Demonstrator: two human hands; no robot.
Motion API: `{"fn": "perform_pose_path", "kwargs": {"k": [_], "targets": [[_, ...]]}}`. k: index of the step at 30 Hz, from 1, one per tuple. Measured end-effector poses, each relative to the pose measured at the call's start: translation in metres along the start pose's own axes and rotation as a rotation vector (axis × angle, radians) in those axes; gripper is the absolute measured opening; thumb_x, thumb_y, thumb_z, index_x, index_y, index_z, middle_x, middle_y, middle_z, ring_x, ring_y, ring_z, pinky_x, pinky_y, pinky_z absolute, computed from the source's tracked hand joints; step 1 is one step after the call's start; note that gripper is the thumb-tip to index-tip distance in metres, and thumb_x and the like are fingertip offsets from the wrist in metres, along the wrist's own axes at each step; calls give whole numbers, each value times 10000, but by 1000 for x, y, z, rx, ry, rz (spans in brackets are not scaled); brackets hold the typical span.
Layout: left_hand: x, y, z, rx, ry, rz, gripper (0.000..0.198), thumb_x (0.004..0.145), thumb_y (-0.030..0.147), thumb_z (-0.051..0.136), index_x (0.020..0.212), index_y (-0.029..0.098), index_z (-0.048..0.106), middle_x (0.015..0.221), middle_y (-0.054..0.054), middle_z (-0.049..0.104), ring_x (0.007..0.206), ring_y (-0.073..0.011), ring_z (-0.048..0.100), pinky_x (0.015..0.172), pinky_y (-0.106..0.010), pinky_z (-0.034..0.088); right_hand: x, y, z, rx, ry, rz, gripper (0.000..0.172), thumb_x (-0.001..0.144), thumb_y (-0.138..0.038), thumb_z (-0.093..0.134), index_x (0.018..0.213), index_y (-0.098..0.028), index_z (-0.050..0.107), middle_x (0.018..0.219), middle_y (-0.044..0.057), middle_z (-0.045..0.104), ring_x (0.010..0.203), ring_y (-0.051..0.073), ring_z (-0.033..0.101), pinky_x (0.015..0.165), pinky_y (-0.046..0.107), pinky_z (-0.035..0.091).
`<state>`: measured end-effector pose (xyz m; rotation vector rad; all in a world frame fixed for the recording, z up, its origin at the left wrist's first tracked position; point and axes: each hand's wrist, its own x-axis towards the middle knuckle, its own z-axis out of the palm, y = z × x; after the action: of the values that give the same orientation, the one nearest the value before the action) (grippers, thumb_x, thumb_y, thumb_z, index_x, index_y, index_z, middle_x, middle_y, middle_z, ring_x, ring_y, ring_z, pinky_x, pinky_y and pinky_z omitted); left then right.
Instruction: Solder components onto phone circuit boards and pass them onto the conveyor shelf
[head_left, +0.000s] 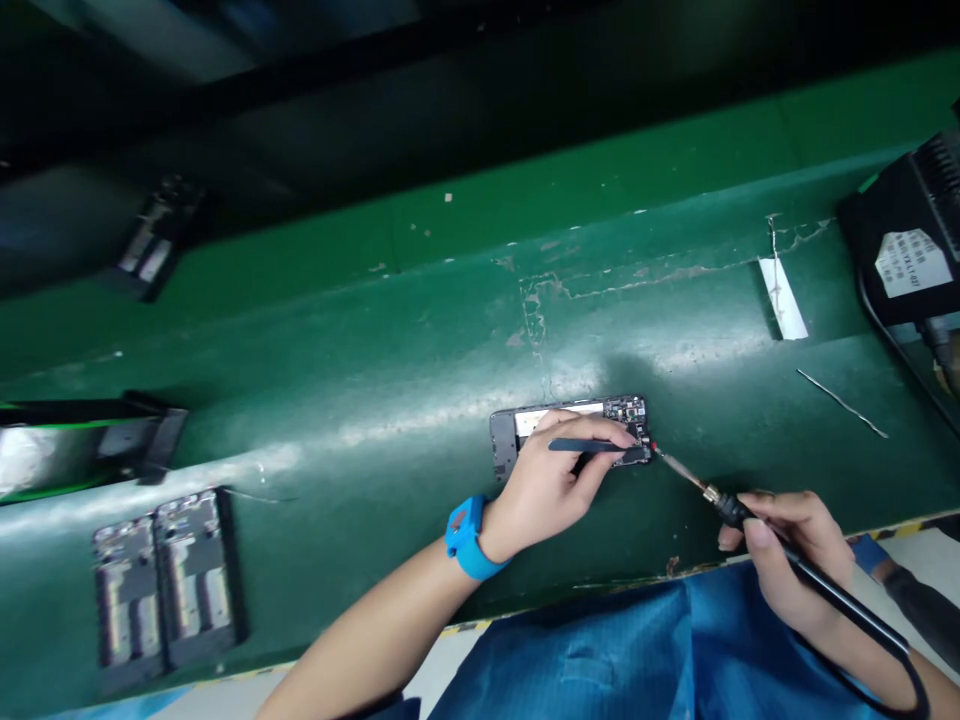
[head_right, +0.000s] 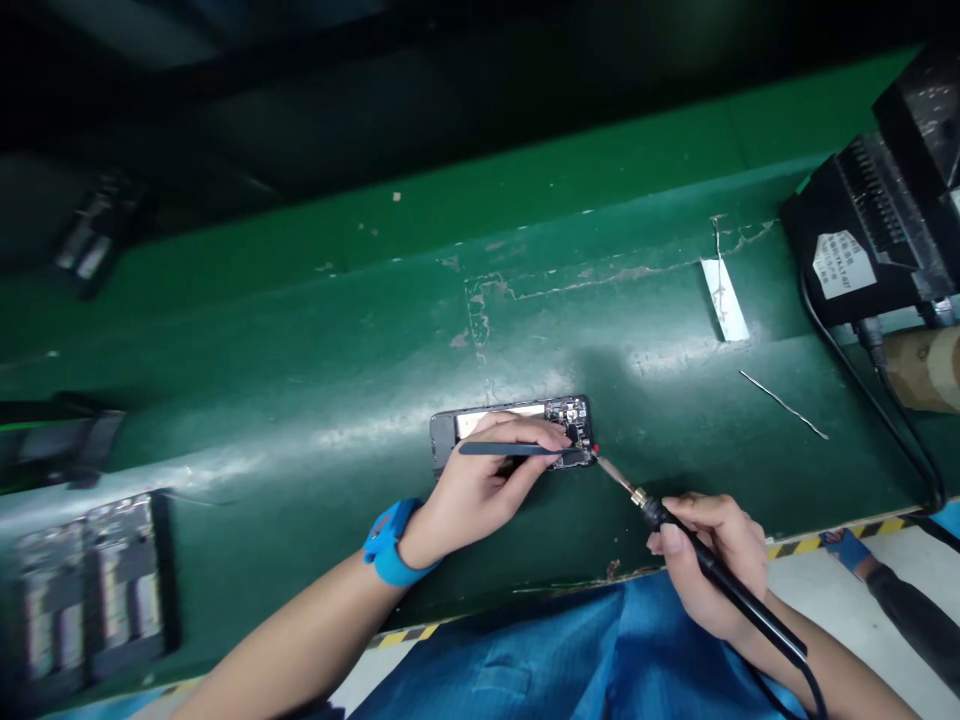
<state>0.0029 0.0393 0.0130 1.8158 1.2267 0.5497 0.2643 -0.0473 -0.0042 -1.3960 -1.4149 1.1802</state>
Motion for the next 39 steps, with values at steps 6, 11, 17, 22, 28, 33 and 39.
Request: {"fn": "perform_pose_path", "kwargs": {"k": [6,11,17,22,28,33,39], "targets": [[0,3,3,-30,-11,7,240,924,39,589,1089,210,559,1101,37,706,1090,-92,657,968,-305,432,15,-10,-5,-125,-62,-89,211,912,-168,668,1108,-167,588,842,30,686,598,113,678,558,180,569],[1,7,2,-24,-8,-45,280,926,42,592,1114,248,558,1110,75,705,1079,-73,659,972,-293,431,19,-12,-7,-149,-127,-114,229,910,-176,673,1120,-172,580,859,35,684,629,107,679,553,174,552],[1,7,3,-7,-3,-42,275,923,43,599,1108,241,553,1103,77,705,1065,-67,658,965,-283,432,19,-12,-5,-131,-88,-83,237,890,-146,690,1104,-178,594,901,26,686,683,84,672,610,161,558],[2,5,3,0,2,-27,273,915,28,600,1093,229,553,1094,69,707,1062,-71,661,958,-287,435,21,-12,-5,-133,-88,-124,214,891,-152,689,1085,-173,601,863,34,677,648,100,668,552,175,528],[3,4,3,8,14,-8,257,935,35,580,1088,240,561,1085,90,706,1049,-57,663,934,-262,454,19,-12,-9,-97,-129,-76,263,886,-99,677,1124,-180,597,851,15,685,660,97,686,633,172,568],[4,4,2,17,11,-11,263,937,40,575,1098,248,575,1097,98,705,1055,-54,658,946,-250,453,20,-13,-9,-120,-110,-79,218,899,-115,660,1097,-168,585,855,25,687,615,105,686,610,162,577],[1,1,-1,-77,17,-32,241,928,78,612,1106,239,599,1087,51,706,1039,-100,674,941,-276,506,8,-7,-8,84,-13,21,239,912,-42,581,1116,-161,543,791,13,666,585,121,675,578,203,589]]}}
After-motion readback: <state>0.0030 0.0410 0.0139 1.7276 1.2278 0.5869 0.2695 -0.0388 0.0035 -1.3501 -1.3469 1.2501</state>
